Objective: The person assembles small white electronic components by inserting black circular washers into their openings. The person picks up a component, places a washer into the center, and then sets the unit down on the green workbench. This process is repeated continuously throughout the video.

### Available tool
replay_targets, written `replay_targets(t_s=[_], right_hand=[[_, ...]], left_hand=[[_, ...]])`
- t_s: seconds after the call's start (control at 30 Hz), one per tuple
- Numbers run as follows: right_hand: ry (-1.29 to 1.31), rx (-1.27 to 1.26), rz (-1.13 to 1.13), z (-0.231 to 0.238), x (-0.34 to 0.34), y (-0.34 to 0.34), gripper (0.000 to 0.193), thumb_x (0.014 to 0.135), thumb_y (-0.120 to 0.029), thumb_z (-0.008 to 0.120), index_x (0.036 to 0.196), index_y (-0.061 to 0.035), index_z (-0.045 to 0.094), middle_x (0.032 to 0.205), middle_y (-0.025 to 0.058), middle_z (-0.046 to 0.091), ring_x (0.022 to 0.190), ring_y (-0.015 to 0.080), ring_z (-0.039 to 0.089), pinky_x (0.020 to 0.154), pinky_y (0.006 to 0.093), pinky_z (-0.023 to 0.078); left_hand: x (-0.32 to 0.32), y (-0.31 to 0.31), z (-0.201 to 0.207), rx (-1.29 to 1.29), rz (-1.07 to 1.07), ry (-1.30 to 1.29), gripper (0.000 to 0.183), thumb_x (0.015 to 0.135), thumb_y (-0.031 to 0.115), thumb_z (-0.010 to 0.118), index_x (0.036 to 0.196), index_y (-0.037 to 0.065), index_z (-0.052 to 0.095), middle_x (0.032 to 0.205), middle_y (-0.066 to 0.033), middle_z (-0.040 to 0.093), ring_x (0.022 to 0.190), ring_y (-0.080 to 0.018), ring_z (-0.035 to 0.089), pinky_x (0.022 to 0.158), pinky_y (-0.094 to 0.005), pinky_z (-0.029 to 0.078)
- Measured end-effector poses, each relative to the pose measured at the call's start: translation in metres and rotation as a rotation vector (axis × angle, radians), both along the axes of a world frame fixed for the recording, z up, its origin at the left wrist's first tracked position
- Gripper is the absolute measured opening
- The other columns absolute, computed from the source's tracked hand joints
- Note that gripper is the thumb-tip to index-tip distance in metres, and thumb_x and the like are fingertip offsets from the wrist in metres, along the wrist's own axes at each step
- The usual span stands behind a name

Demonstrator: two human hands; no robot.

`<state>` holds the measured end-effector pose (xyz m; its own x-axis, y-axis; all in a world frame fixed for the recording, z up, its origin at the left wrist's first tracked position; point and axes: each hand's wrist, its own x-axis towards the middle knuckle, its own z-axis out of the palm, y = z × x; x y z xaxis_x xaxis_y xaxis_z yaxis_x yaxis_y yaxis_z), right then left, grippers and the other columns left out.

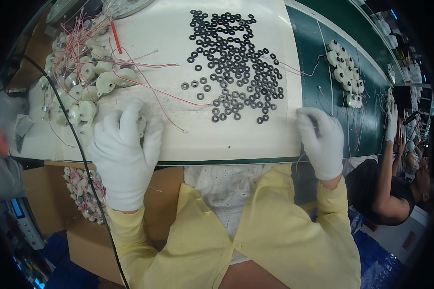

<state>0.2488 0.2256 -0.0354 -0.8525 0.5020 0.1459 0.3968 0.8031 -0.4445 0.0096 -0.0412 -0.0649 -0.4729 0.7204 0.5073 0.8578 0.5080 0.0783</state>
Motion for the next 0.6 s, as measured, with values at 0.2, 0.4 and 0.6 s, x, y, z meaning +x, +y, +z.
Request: replay_targets(t_s=[0.2,0.4,0.6], right_hand=[[0.237,-0.645,-0.025,0.002,-0.007,-0.015,0.016,0.095,0.002,0.063,0.111,0.0024,0.066,0.099,0.0063,0.073,0.083,0.008,0.064,0.074,0.0243,0.05],[0.189,-0.587,0.008,-0.005,-0.01,-0.009,0.022,0.093,0.0,0.066,0.115,0.0019,0.066,0.106,0.0073,0.074,0.081,0.0083,0.063,0.075,0.0242,0.051],[0.154,-0.511,0.018,-0.004,-0.013,-0.005,0.025,0.09,0.001,0.069,0.115,-0.0011,0.067,0.105,0.0081,0.073,0.078,0.0105,0.062,0.074,0.0254,0.051]], left_hand=[[-0.004,0.005,-0.011,0.104,0.083,-0.098,0.04,0.084,0.016,0.082,0.121,0.015,0.068,0.083,-0.0028,0.058,0.075,-0.0263,0.055,0.066,-0.0416,0.046],[-0.01,0.003,-0.019,0.213,0.028,-0.12,0.049,0.074,0.009,0.08,0.12,0.017,0.068,0.088,-0.0018,0.061,0.075,-0.0262,0.054,0.067,-0.041,0.046],[-0.006,-0.004,-0.013,0.126,0.034,-0.211,0.046,0.079,-0.001,0.075,0.122,0.011,0.065,0.104,-0.0055,0.068,0.087,-0.0287,0.061,0.078,-0.0414,0.049]])
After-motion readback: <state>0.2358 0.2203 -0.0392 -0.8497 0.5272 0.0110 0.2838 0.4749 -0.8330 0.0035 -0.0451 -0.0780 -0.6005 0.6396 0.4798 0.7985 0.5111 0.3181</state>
